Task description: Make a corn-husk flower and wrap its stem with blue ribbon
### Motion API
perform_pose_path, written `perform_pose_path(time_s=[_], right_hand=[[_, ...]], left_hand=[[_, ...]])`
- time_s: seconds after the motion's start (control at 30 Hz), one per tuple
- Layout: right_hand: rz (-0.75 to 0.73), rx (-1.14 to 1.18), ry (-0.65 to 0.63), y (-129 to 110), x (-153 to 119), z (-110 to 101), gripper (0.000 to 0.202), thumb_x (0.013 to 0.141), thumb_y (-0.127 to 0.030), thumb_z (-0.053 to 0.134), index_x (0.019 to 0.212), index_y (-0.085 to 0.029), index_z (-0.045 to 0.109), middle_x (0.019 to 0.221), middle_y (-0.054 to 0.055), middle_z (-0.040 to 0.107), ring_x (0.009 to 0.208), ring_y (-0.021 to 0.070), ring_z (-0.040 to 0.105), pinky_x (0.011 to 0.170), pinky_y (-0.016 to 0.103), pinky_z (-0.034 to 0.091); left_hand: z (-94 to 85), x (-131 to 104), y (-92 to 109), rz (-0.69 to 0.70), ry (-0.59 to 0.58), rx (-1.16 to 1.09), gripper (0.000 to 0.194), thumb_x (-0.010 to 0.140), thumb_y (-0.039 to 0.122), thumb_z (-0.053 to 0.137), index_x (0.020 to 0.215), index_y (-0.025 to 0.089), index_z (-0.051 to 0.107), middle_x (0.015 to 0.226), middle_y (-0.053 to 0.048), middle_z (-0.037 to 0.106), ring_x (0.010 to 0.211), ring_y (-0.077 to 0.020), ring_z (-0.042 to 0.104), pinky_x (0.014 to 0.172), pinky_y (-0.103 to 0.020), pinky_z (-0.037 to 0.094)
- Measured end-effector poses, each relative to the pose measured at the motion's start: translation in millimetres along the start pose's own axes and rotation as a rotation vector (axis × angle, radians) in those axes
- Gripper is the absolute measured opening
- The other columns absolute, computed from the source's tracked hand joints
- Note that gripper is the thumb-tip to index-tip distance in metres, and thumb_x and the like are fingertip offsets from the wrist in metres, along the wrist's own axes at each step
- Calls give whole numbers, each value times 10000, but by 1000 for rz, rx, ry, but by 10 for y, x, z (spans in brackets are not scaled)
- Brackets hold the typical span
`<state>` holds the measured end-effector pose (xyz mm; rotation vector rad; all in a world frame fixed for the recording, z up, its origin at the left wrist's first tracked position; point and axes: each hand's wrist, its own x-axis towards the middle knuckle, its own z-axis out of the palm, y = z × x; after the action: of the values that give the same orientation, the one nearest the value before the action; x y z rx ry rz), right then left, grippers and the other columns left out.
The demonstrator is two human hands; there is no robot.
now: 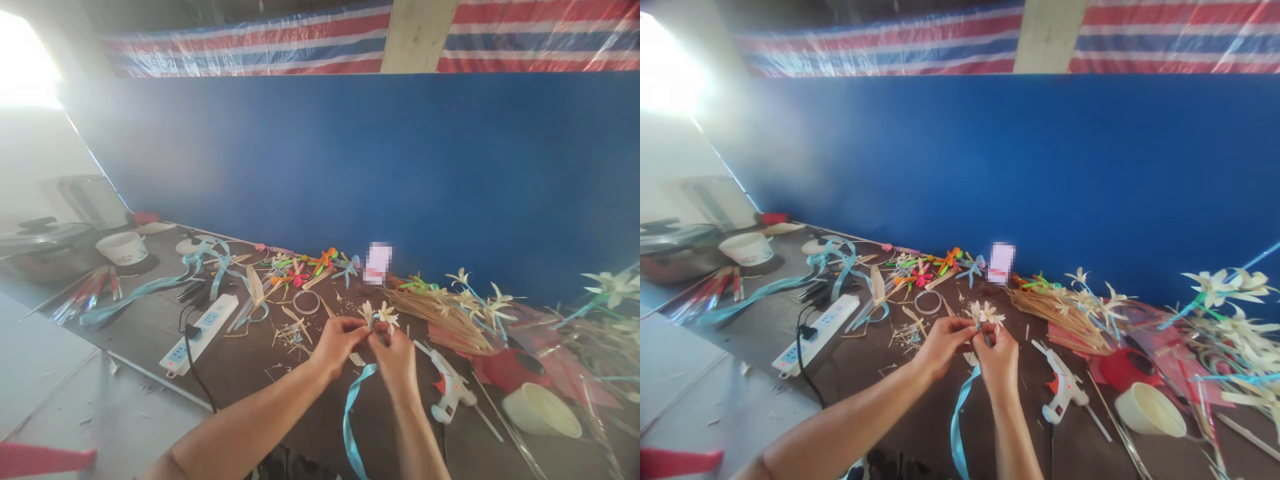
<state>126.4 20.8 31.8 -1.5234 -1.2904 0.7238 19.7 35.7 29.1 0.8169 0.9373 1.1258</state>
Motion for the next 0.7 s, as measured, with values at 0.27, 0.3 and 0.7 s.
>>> perform_pose_path(time_s=[0.27, 0.3, 0.7], right_hand=[[250, 665, -270, 80, 19, -15, 154, 590, -232, 621, 652, -178, 492, 522, -52, 527, 435, 88, 451, 425, 192, 324], [280, 734, -310, 97, 13, -5, 162, 583, -220, 630, 646, -177, 487, 522, -52, 523, 429, 85, 450, 422, 192, 327], [346, 867, -530, 142, -69, -75, 163, 598, -180, 674, 641, -159, 519, 520, -55, 515, 439, 54, 460, 431, 167, 339]], left_hand=[[-117, -30, 188, -123, -267, -45, 308, 556, 291, 698, 792, 101, 643, 709, -48, 611, 591, -116, 543, 505, -224, 436], [-132, -28, 201, -145, -292, -40, 310, 553, 289, 702, 792, 101, 642, 713, -48, 609, 591, -115, 544, 502, -222, 437], [-264, -59, 273, -224, -531, 70, 287, 572, 270, 697, 779, 132, 554, 741, -39, 598, 618, -155, 601, 407, -167, 418]])
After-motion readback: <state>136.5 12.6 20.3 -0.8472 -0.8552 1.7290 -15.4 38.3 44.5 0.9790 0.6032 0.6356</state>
